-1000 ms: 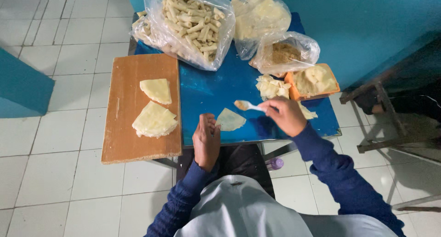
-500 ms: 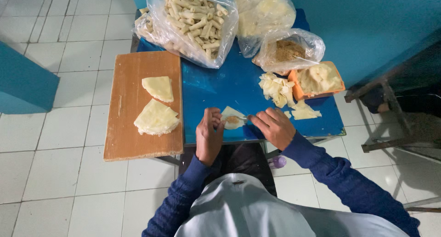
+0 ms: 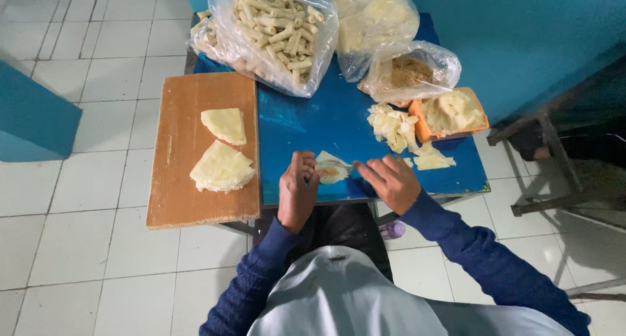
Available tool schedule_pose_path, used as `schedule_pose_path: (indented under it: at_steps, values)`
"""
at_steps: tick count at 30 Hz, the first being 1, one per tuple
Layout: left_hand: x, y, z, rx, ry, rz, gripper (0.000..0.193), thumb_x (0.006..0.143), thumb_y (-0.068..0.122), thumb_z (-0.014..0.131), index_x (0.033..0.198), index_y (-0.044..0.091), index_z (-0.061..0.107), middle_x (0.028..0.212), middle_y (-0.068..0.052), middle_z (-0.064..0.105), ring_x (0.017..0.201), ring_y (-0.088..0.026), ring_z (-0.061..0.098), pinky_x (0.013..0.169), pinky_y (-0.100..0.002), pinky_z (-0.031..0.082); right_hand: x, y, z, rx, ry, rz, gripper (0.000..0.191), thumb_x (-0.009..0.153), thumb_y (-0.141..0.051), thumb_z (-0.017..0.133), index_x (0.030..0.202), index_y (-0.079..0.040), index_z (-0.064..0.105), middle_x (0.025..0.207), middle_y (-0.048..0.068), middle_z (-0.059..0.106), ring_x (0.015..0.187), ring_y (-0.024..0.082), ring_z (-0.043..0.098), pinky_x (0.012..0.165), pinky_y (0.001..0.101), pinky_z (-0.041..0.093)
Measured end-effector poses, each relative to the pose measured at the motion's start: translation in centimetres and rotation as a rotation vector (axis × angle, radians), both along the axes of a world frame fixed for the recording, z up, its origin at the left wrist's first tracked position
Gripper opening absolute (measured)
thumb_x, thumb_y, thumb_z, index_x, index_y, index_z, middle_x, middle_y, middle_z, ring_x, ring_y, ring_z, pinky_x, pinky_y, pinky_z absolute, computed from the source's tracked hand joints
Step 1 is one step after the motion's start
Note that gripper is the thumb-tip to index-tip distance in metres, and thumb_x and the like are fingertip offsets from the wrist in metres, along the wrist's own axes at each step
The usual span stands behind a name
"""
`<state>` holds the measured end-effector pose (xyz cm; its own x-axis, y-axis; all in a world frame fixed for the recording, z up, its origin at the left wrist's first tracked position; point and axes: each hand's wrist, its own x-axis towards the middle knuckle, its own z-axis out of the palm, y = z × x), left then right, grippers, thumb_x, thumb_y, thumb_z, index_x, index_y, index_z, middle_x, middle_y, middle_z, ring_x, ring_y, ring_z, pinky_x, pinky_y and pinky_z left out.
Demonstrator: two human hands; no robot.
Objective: The person takes thin dough wrappers from a blue table, scoops filling from an orange container with a spoon onto a wrapper, and folds the wrapper over the filling to form filled pastries, setting finished pieces on a wooden board. Scraps of dough are pushed aside as they work.
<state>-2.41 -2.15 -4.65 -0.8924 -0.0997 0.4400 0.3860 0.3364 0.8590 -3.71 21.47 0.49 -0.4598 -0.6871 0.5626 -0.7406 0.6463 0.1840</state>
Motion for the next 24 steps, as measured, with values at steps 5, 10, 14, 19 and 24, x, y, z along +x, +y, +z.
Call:
schedule_pose_path:
  at_steps: [5,10,14,19,24]
  values:
    - [-0.2,0.0,0.1,0.012,-0.005,-0.048,0.035,0.085,-0.01,0.068,0.118,-0.002,0.056,0.091,-0.01,0.064,0.066,-0.014,0.06,0.063,-0.027,0.052,-3.0,3.3,2.5,-0.147,0.048,-0.267,0.022,0.098,-0.007,0.068,0.119,-0.005,0.075,0.093,0.006,0.064,0.088,0.027,0.056,0.079,0.0415,0.046]
    - [0.2,-0.1,0.3,-0.03,0.004,-0.07,0.037,0.084,-0.009,0.071,0.117,-0.002,0.056,0.093,-0.01,0.064,0.067,-0.014,0.061,0.063,-0.027,0.052,-9.3,5.2,4.8,-0.117,0.161,-0.534,0.016,0.098,-0.012,0.072,0.113,-0.006,0.072,0.105,0.01,0.065,0.103,0.031,0.058,0.09,0.0436,0.047]
    - [0.4,-0.6,0.7,-0.066,0.062,-0.095,0.041,0.082,-0.009,0.075,0.116,-0.001,0.055,0.1,-0.012,0.065,0.075,-0.017,0.066,0.068,-0.028,0.055,-7.6,2.4,2.8,-0.288,-0.071,-0.371,0.018,0.093,-0.005,0.068,0.109,-0.011,0.074,0.111,0.011,0.067,0.101,0.033,0.058,0.089,0.046,0.047]
    - [0.4,-0.8,0.6,-0.078,0.013,-0.139,0.047,0.075,-0.006,0.081,0.115,0.0,0.056,0.102,-0.014,0.064,0.082,-0.021,0.068,0.072,-0.031,0.056,-1.5,-1.9,-1.5,-0.336,-0.477,-0.157,0.021,0.086,-0.017,0.077,0.104,-0.008,0.069,0.1,0.01,0.064,0.098,0.034,0.06,0.085,0.045,0.047]
    - [0.7,-0.8,0.5,-0.133,0.005,-0.144,0.052,0.073,-0.005,0.082,0.118,0.002,0.056,0.106,-0.015,0.063,0.09,-0.026,0.069,0.077,-0.035,0.056,-0.5,-3.4,-2.3,-0.418,-0.501,-0.214,0.017,0.086,-0.013,0.076,0.098,-0.008,0.066,0.096,0.012,0.063,0.096,0.034,0.062,0.08,0.0431,0.049]
